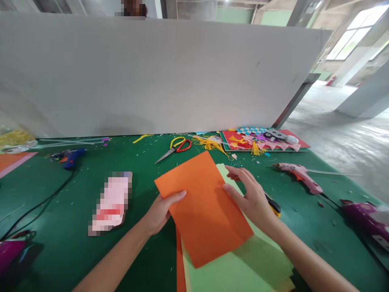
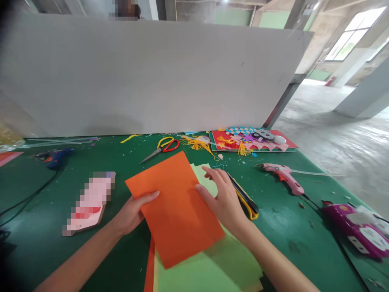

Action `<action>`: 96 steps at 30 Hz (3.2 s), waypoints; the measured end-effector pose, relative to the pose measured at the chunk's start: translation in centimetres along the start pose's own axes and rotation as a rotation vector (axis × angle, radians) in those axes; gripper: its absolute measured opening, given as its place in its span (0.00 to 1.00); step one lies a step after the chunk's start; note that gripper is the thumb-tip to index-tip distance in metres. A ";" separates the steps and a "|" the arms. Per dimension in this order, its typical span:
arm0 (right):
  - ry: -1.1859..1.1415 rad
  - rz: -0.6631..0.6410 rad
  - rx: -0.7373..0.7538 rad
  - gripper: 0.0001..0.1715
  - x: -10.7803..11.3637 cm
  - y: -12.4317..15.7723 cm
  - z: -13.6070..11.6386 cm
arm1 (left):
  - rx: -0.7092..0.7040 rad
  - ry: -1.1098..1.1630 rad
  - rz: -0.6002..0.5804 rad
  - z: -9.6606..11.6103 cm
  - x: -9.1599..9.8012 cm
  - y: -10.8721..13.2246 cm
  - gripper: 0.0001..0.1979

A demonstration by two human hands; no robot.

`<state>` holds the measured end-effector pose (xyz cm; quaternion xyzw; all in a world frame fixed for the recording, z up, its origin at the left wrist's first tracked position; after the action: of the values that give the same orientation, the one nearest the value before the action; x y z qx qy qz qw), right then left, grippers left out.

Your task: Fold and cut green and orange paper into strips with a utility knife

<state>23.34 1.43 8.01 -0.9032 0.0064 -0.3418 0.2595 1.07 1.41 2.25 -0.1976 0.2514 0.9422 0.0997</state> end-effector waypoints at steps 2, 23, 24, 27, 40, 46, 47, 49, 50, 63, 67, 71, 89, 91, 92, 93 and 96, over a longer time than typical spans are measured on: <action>-0.235 -0.187 -0.164 0.18 -0.9 -0.1 1.4 | 0.057 -0.041 -0.039 -0.2 0.0 0.1 0.14; -0.232 -0.272 -0.184 0.25 -3.1 1.2 1.1 | 0.014 -0.229 -0.085 0.2 -0.4 -0.5 0.16; -0.241 -0.277 -0.197 0.25 -3.2 1.3 1.2 | 0.012 -0.224 -0.090 0.2 -0.4 -0.5 0.16; -0.282 -0.298 -0.225 0.25 -3.3 1.3 1.4 | 0.000 -0.220 -0.111 0.3 -0.6 -0.5 0.15; -0.432 -0.205 -0.301 0.25 -2.4 1.4 1.4 | -0.037 -0.403 -0.105 0.3 -0.6 -0.3 0.17; -0.424 -0.174 -0.295 0.25 -2.6 1.4 1.5 | -0.087 -0.460 0.022 1.0 -0.1 -0.4 0.14; -0.415 -0.170 -0.288 0.25 -2.6 1.4 1.4 | -0.093 -0.460 0.026 1.1 -0.1 -0.4 0.14; -0.394 -0.160 -0.272 0.25 -2.5 1.4 1.4 | -0.099 -0.468 0.028 1.2 -0.2 -0.3 0.14; -0.383 -0.158 -0.266 0.25 -2.5 1.4 1.3 | -0.100 -0.473 0.026 1.2 -0.3 -0.3 0.13; -0.348 -0.130 -0.240 0.25 -2.4 1.3 1.3 | -0.076 -0.489 -0.028 1.0 -0.3 -0.5 0.13; -0.347 -0.138 -0.251 0.25 -2.5 1.4 1.5 | -0.078 -0.489 -0.045 1.0 -0.3 -0.5 0.13; -0.367 -0.149 -0.277 0.26 -2.7 1.5 1.6 | -0.062 -0.481 -0.066 0.9 -0.5 -0.6 0.13; -0.437 -0.183 -0.320 0.24 -2.9 1.7 1.8 | -0.048 -0.483 -0.110 0.9 -0.4 -0.6 0.14; -0.445 -0.187 -0.327 0.24 -3.0 1.8 1.9 | -0.042 -0.483 -0.102 0.9 -0.5 -0.6 0.14; -0.451 -0.190 -0.329 0.24 -3.1 1.8 1.9 | -0.040 -0.484 -0.097 0.9 -0.5 -0.6 0.15; -0.456 -0.193 -0.330 0.24 -3.1 1.8 1.9 | -0.039 -0.487 -0.091 0.9 -0.5 -0.6 0.15; -0.460 -0.199 -0.336 0.24 -3.2 1.9 2.0 | -0.041 -0.500 -0.074 1.0 -0.5 -0.5 0.15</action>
<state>22.44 1.33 3.90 -0.9834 -0.0846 -0.1459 0.0665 1.36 2.34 3.05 0.0307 0.1925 0.9624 0.1891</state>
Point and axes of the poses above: each hand's wrist, its own y-axis away from the middle knuckle, its own x-axis out of the back of the hand, z = x × y, the point moved 6 cm from there along -y, towards the middle knuckle, and after that the axes turned 5 degrees about x, right-handed, at the moved point
